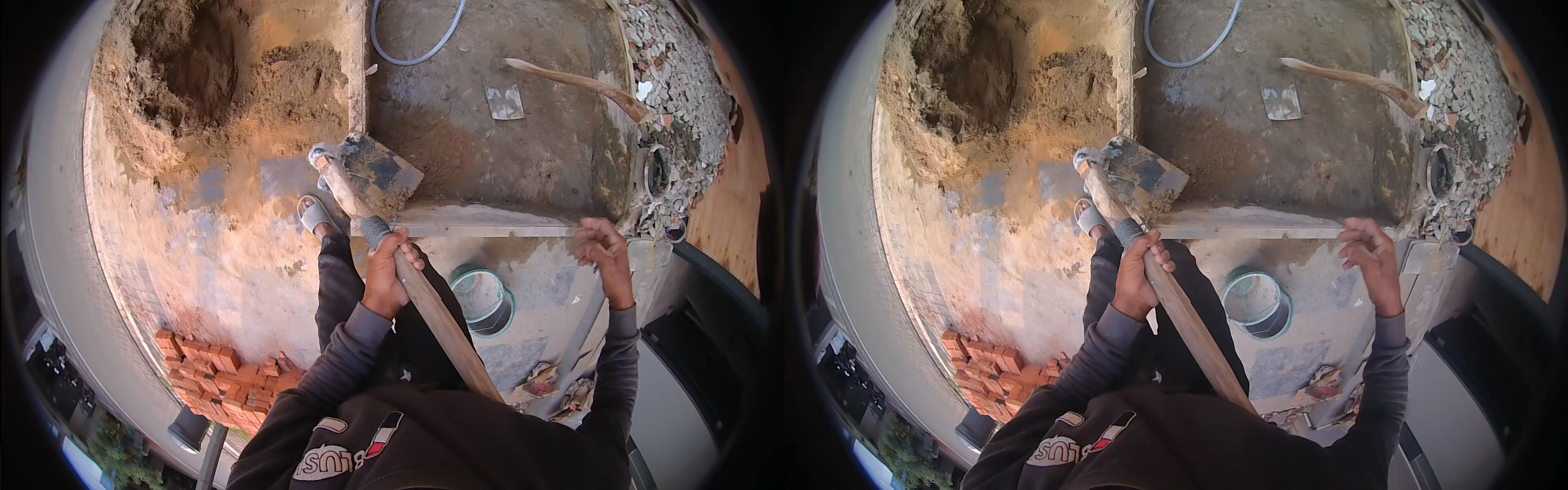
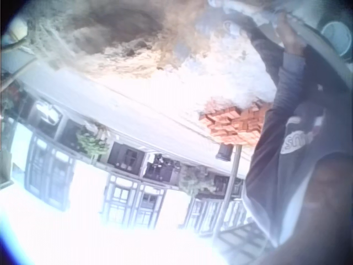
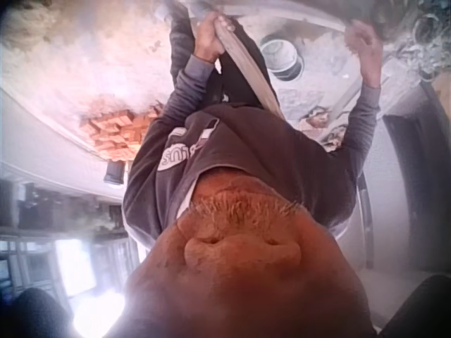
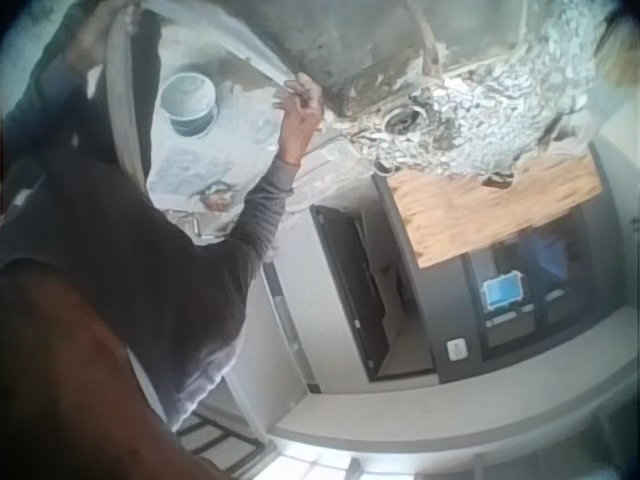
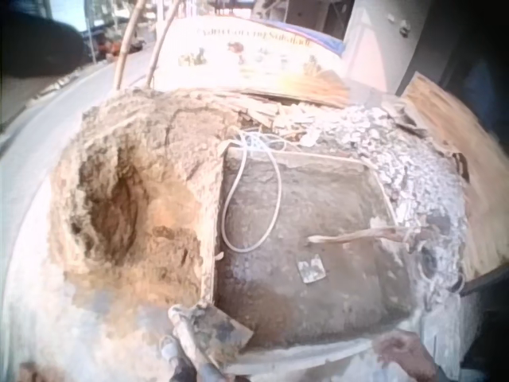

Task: The person uses a hoe to dig into a pile of sand on a construction site. They repeatedly strike the ground and pull the sand towards themselves, breaking up the pile and moving it within a confined area.

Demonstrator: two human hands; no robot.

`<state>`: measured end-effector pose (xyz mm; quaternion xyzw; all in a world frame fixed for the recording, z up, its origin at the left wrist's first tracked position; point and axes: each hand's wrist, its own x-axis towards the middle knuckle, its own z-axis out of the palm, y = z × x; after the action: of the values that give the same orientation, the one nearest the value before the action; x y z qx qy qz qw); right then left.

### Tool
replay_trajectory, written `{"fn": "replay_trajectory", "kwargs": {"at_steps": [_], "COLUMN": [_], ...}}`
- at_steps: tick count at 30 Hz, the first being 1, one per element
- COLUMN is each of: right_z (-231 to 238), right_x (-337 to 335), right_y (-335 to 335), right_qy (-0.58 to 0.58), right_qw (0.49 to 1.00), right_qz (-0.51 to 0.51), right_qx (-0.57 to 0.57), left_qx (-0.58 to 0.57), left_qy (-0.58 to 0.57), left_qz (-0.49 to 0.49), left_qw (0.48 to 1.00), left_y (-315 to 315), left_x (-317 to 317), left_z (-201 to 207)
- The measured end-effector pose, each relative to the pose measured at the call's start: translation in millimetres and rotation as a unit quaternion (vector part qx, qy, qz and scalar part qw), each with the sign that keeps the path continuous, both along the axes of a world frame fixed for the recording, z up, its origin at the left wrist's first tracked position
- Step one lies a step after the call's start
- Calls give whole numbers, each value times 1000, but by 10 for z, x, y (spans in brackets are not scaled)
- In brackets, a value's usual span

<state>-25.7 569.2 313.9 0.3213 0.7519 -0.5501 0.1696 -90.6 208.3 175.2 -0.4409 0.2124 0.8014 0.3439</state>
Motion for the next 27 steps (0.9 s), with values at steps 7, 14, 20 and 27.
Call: {"fn": "replay_trajectory", "kwargs": {"at_steps": [7, 14, 20, 27], "right_z": [483, 147, -800, -1656], "right_x": [-84, 362, 94, -784], "right_y": [-1357, -1757, -2123, -2520], "right_qy": [-144, -160, -89, 5], "right_qw": [870, 913, 936, 960], "right_qz": [398, 365, 299, 214], "right_qx": [-252, 89, 162, 180], "left_qx": [-32, -102, -156, -201], "left_qy": [47, 106, 170, 324], "left_qz": [56, 118, 105, 132], "left_qw": [997, 982, 967, 915], "left_y": [-154, -530, -855, -956], "left_x": [-459, -1141, -1845, -2849], "left_z": [-151, -468, -624, -414]}}
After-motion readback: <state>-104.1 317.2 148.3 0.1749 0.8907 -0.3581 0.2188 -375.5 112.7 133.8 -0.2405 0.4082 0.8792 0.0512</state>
